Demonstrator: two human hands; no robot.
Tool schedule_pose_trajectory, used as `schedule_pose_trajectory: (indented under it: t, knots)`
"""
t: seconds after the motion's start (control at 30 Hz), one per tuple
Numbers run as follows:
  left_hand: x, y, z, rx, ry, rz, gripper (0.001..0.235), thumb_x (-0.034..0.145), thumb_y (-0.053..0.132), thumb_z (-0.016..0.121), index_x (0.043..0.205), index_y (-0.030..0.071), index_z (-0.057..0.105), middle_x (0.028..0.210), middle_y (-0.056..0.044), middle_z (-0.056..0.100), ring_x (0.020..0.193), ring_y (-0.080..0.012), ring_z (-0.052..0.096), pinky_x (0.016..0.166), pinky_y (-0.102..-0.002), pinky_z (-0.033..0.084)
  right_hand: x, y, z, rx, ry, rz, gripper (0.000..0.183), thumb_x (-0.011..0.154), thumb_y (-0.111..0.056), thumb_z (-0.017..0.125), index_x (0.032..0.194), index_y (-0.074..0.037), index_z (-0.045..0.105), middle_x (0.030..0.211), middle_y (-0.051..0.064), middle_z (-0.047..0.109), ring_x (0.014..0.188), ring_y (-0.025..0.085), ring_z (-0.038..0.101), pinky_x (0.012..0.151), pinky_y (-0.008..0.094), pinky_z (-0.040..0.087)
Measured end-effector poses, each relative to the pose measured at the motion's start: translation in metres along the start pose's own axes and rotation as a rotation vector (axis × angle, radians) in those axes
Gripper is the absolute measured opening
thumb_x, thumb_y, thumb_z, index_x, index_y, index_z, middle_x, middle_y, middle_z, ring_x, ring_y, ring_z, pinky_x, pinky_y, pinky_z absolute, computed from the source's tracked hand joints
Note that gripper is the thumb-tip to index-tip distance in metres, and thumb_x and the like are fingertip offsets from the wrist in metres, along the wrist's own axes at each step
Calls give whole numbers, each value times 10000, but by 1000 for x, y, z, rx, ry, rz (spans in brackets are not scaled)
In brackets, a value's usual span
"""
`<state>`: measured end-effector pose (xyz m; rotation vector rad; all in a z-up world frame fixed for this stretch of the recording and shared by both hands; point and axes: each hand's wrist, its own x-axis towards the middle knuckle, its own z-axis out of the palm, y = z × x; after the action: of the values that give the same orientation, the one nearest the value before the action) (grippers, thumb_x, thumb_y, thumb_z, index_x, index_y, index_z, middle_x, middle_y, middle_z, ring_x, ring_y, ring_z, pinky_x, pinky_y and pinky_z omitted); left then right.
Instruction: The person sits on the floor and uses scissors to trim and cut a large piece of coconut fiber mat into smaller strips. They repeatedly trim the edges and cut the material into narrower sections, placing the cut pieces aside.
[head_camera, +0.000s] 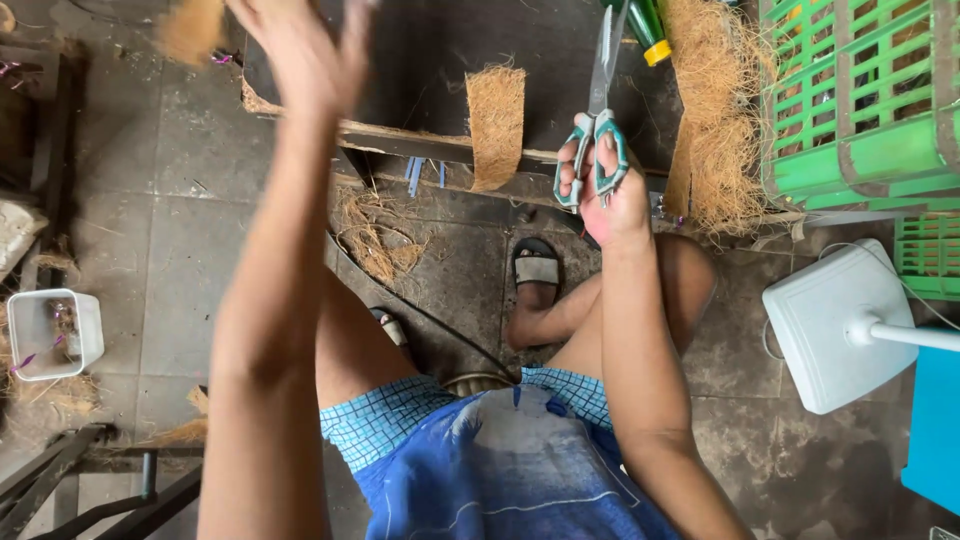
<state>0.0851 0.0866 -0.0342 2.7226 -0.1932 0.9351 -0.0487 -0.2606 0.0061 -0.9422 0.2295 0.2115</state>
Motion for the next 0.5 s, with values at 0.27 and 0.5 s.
schedule_pose_trajectory:
  t: [0.27,0.5]
  knots:
    - [-79,137,-22,-440,-262,-36,280,834,257,863,860,129,614,1633,-119,191,1516,-409,40,1136,-777,-21,-7,18,-7,-107,-45,-66,417,935,-298,653,1274,-64,585,953,153,693,663,226,610,574,319,482]
    - [-39,146,-95,-1060,-327,-164,263,1011,114,621,824,98,437,771,-13,542,693,-140,535,555,-289,423,-26,10,-11,-233,-62,-172,313,967,-215,624,1247,-89,561,952,135,686,664,192,611,551,286,477]
